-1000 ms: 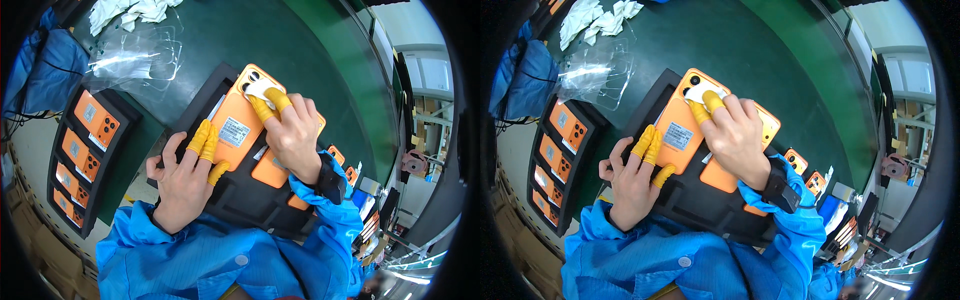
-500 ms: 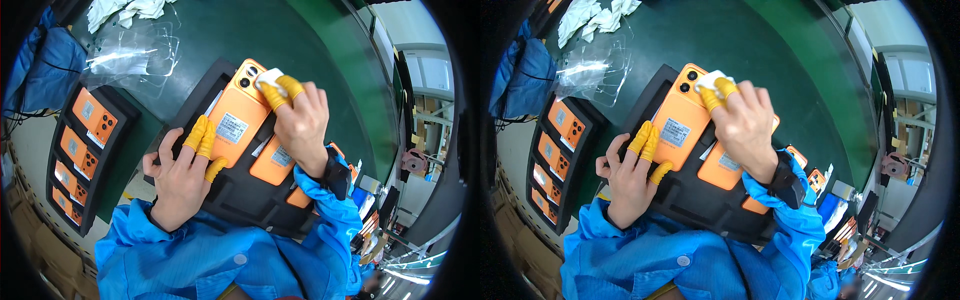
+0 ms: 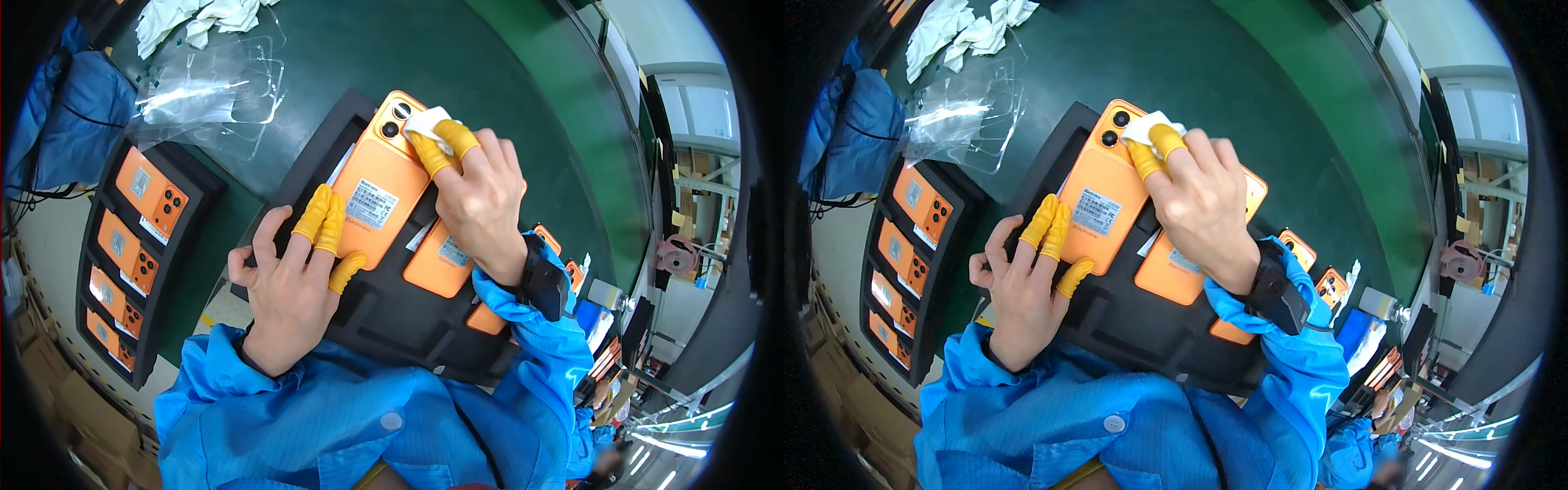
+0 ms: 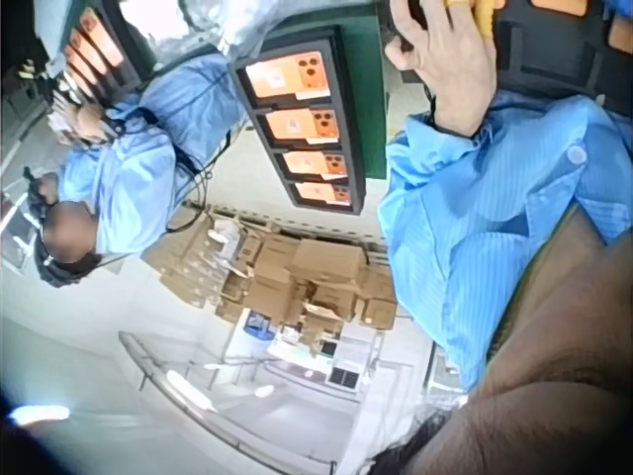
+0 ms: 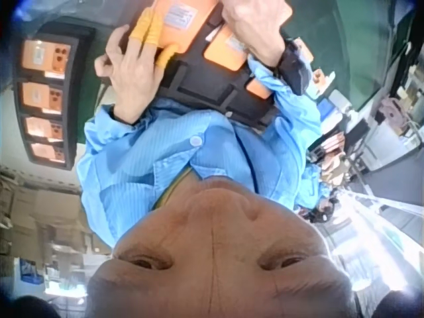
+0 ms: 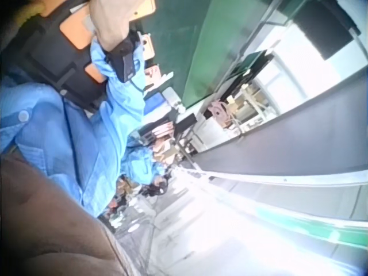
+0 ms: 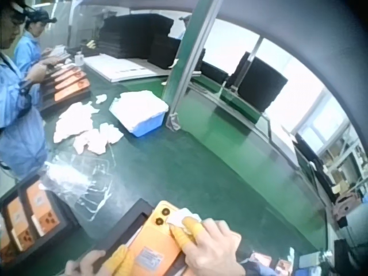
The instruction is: The recorder uses a cleaning cloth and liquid solution to wipe the backs and camera lenses of orange smartphones on an assembly line.
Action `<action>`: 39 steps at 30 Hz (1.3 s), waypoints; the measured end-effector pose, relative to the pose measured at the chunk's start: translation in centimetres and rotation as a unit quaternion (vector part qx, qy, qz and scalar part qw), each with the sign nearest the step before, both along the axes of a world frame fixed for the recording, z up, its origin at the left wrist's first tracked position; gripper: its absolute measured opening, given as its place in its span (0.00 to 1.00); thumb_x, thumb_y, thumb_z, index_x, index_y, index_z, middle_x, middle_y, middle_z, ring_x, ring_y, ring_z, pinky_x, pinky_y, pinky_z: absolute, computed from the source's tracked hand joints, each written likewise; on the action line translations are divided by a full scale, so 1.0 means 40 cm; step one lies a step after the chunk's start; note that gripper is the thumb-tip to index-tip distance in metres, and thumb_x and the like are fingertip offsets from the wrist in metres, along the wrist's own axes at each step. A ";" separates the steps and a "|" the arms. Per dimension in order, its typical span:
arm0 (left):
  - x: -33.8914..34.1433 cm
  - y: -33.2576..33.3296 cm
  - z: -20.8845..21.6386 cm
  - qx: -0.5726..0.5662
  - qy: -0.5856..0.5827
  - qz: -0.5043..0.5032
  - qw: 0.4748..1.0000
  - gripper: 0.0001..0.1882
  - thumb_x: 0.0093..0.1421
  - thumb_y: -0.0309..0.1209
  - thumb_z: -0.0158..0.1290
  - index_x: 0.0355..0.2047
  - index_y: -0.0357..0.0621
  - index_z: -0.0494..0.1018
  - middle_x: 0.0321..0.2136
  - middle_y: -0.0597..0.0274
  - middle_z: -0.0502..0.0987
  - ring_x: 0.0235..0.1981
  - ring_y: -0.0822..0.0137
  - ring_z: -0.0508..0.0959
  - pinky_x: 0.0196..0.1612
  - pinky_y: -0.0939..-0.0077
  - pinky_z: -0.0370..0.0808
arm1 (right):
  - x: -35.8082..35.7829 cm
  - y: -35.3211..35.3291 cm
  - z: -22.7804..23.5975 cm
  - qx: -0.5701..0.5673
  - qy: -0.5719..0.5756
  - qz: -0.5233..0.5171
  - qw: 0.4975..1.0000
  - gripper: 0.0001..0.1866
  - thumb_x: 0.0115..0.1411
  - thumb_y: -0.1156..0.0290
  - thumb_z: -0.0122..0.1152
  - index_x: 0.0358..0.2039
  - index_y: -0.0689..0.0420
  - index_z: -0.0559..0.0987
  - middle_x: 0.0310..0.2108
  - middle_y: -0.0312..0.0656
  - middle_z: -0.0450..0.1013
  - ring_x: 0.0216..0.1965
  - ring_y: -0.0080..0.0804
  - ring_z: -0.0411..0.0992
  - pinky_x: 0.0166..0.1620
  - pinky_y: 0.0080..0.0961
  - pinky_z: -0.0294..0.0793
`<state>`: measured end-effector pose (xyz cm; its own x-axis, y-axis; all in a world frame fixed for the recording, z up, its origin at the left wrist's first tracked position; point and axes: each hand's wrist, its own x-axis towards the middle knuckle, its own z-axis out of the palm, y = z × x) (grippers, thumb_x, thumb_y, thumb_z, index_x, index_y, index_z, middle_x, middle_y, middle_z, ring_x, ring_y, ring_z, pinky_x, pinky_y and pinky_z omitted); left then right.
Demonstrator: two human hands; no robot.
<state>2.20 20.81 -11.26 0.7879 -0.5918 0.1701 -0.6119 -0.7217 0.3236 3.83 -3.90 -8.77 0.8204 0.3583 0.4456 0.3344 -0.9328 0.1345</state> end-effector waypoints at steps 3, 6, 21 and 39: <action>-0.001 -0.003 -0.003 -0.011 -0.002 0.002 1.000 0.19 0.55 0.38 0.65 0.42 0.39 0.79 0.52 0.57 0.75 0.61 0.53 0.63 0.49 0.52 0.50 | -0.023 -0.002 0.000 0.000 0.002 0.011 1.000 0.12 0.42 0.74 0.67 0.31 0.61 0.85 0.31 0.41 0.73 0.34 0.36 0.69 0.36 0.32 0.67; 0.004 -0.008 -0.002 -0.020 -0.015 0.000 1.000 0.16 0.56 0.38 0.64 0.40 0.40 0.80 0.45 0.60 0.75 0.60 0.53 0.63 0.46 0.53 0.50 | -0.044 -0.010 0.005 -0.008 0.011 -0.002 1.000 0.12 0.42 0.74 0.67 0.30 0.61 0.85 0.32 0.40 0.73 0.34 0.36 0.69 0.36 0.32 0.68; 0.001 -0.005 0.000 -0.013 -0.003 0.002 1.000 0.14 0.56 0.36 0.65 0.38 0.42 0.80 0.40 0.61 0.75 0.60 0.54 0.62 0.44 0.52 0.49 | -0.036 -0.028 0.014 -0.008 0.011 0.004 1.000 0.07 0.41 0.74 0.68 0.25 0.59 0.83 0.31 0.40 0.74 0.35 0.35 0.69 0.36 0.32 0.67; -0.001 -0.008 -0.002 -0.013 -0.007 0.009 1.000 0.14 0.56 0.36 0.65 0.36 0.41 0.79 0.43 0.58 0.74 0.61 0.53 0.62 0.47 0.49 0.50 | 0.033 -0.032 0.013 0.014 0.009 0.000 1.000 0.09 0.45 0.79 0.66 0.30 0.61 0.85 0.29 0.42 0.71 0.33 0.35 0.67 0.34 0.31 0.66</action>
<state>2.18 20.48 -11.36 0.7958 -0.5726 0.1972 -0.6037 -0.7238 0.3342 5.15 -5.17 -8.26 0.8288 0.3453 0.4402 0.3360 -0.9363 0.1020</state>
